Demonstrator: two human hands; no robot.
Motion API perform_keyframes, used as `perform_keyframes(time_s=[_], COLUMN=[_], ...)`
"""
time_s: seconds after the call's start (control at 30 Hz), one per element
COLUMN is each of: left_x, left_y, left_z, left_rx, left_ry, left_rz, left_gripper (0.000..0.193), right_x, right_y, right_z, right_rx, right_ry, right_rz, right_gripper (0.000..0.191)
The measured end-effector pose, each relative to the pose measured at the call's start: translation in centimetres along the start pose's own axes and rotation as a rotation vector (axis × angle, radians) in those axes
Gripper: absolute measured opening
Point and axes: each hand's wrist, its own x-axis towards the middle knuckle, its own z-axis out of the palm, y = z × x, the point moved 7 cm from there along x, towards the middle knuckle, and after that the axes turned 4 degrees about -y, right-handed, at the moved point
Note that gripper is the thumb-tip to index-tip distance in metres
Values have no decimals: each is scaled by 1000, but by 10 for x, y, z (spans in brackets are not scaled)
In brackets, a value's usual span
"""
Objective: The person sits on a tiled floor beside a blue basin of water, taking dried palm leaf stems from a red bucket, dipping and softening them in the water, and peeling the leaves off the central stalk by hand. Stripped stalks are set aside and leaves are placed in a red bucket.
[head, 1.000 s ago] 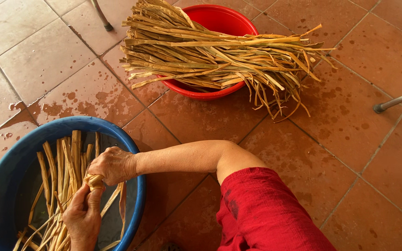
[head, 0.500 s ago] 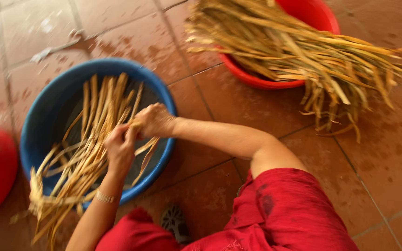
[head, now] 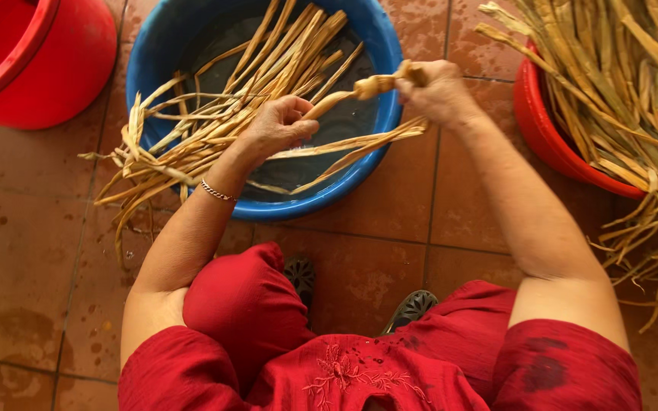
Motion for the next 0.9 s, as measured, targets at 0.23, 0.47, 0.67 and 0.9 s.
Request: perform_keyframes(time_s=[0.23,0.47,0.67,0.9], left_x=[-8,-29,-35,-46], left_y=[10,61,75,85], left_z=[1,25,11,19], left_rx=[525,615,677,1066], left_ry=[161,175,236,453], left_rz=[106,612,602,883], left_gripper=[26,46,44,21], right_x=[-24,-24,-26,-27], right_y=[-64,-71,-39,-48], right_z=[-13,42,41,50], right_rx=[-544,-281,219,44], right_ry=[232,-133,-339,-201], right_rz=[-555,-404,110,-175], right_gripper=[35,43,29,11])
